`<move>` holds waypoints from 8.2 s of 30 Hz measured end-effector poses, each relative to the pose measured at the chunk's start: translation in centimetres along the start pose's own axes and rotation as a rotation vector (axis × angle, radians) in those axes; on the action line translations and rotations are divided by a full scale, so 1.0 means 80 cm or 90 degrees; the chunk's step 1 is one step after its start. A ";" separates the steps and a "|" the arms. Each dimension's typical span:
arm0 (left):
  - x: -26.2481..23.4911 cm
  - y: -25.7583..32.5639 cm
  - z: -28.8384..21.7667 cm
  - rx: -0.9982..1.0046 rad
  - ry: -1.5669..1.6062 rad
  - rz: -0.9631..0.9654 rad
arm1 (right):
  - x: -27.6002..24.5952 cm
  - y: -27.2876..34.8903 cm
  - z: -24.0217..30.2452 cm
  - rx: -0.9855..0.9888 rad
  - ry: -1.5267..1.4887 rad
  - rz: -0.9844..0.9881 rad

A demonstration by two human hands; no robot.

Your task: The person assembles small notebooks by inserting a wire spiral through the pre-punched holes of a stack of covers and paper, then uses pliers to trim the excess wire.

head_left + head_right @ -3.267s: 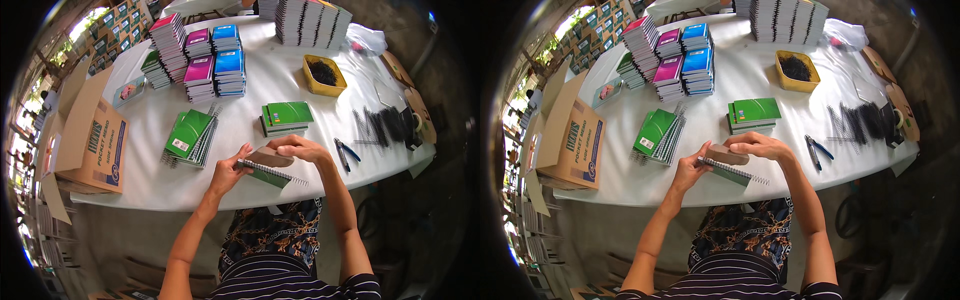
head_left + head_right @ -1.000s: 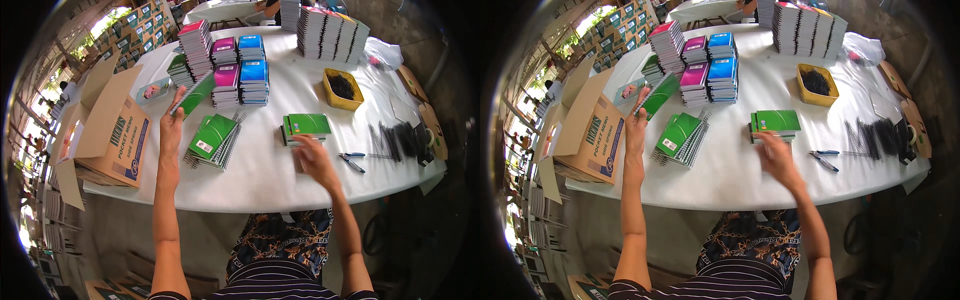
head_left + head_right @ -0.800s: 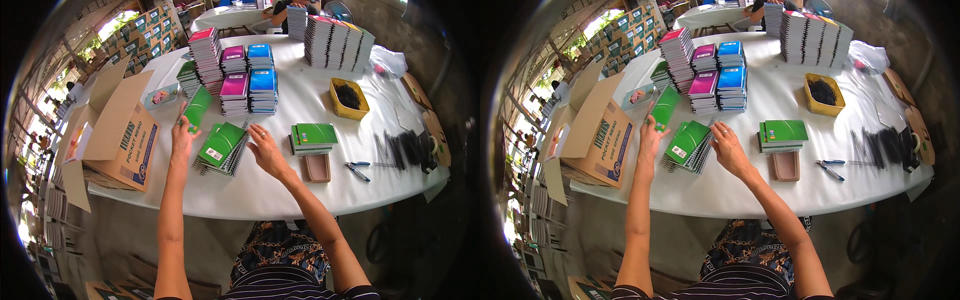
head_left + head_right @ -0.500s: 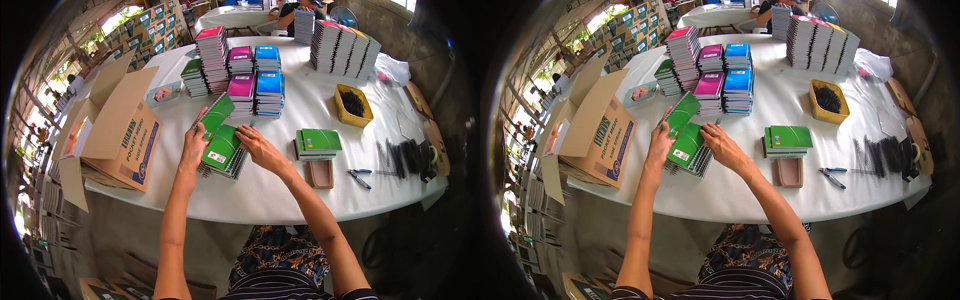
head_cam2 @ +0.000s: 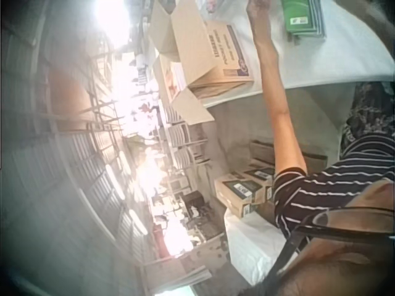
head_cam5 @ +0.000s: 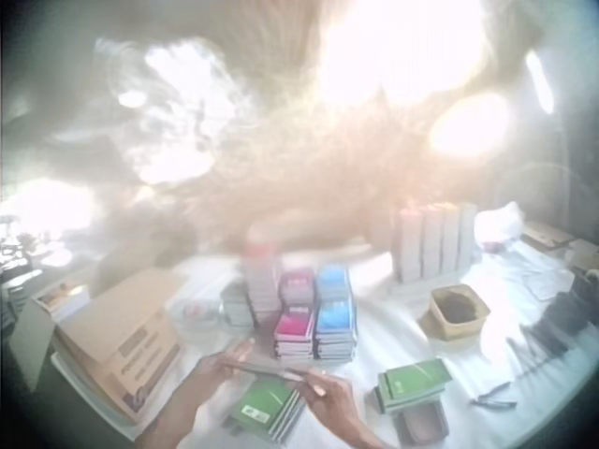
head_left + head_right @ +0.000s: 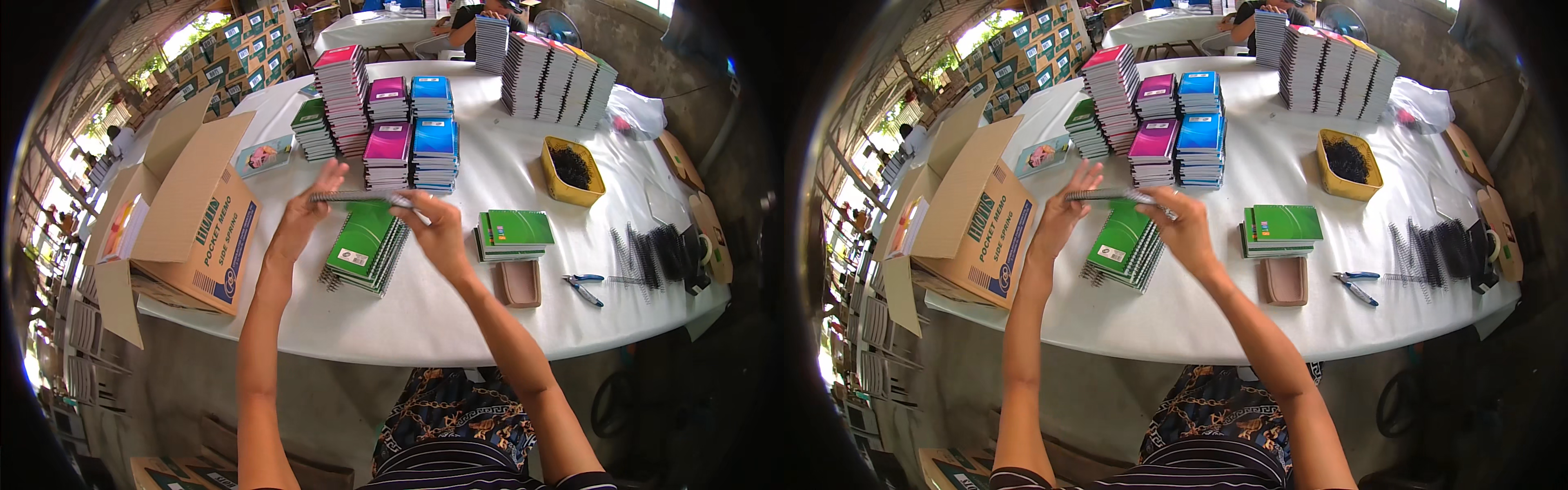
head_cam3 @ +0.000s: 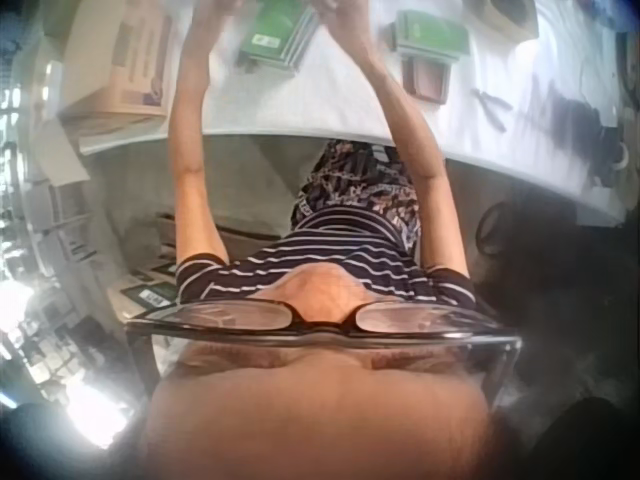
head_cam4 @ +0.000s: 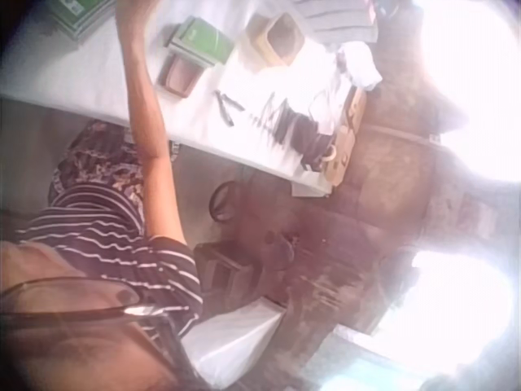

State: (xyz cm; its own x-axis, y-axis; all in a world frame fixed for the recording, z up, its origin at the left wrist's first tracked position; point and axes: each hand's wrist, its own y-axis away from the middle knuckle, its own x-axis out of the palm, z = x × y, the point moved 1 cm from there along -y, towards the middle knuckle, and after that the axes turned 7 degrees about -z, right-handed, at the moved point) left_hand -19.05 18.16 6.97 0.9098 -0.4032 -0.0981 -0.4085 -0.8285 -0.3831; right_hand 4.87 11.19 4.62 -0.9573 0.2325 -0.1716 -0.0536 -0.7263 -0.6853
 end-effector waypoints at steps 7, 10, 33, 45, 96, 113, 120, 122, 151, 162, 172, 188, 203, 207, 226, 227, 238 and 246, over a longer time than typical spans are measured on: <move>-0.011 0.032 0.041 -0.274 -0.107 -0.012 | 0.018 0.049 0.034 -0.205 0.287 0.116; -0.006 0.039 0.051 -0.209 -0.161 -0.016 | -0.058 0.047 -0.001 -0.092 0.300 -0.063; 0.219 0.075 -0.002 -0.063 0.047 -0.077 | -0.198 0.128 0.009 0.390 -0.247 -0.149; 0.283 0.120 -0.016 0.249 -0.610 0.088 | -0.126 0.225 0.018 0.383 -0.037 -0.034; 0.308 0.096 0.018 0.217 -0.689 0.186 | -0.364 0.121 -0.009 0.181 0.338 -0.016; 0.305 0.094 0.020 0.249 -0.716 0.222 | -0.238 0.157 0.027 0.199 0.177 0.130; 0.305 0.091 0.020 0.257 -0.713 0.238 | -0.246 0.151 0.020 0.191 0.159 0.210; 0.304 0.089 0.020 0.262 -0.715 0.243 | -0.250 0.148 0.016 0.177 0.145 0.256; 0.294 0.084 -0.014 0.079 -0.592 0.529 | -0.263 0.140 0.008 0.127 0.407 0.325; 0.274 0.106 -0.004 0.226 -0.636 0.454 | -0.276 0.139 -0.008 0.126 0.483 0.474; 0.263 0.098 0.008 0.240 -0.686 0.323 | -0.268 0.125 0.006 0.410 -0.032 0.540; 0.250 0.085 0.010 0.219 -0.717 0.296 | -0.257 0.116 0.010 0.384 -0.180 0.433; 0.226 0.103 0.057 -0.122 -0.095 0.058 | -0.230 0.111 -0.004 0.395 -0.107 0.447; 0.232 0.113 0.086 -0.108 -0.003 0.014 | -0.231 0.115 -0.011 0.381 -0.154 0.412; 0.239 0.127 0.081 -0.125 0.145 -0.026 | -0.206 0.102 0.002 0.421 -0.089 0.446; 0.239 0.128 0.081 -0.113 0.151 -0.036 | -0.202 0.099 0.008 0.412 -0.050 0.461; 0.215 0.126 0.087 -0.141 0.096 0.208 | -0.263 0.124 0.009 0.211 0.436 0.327; 0.210 0.130 0.077 -0.115 0.113 0.242 | -0.108 0.144 0.081 -0.057 0.513 0.154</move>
State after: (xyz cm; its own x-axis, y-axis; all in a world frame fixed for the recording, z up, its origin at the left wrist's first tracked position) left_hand -7.60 5.17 -4.29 0.6728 -0.7389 -0.0363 -0.7315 -0.6570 -0.1824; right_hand 10.67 -3.33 2.78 -0.4422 0.4924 -0.7497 0.1811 -0.7696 -0.6123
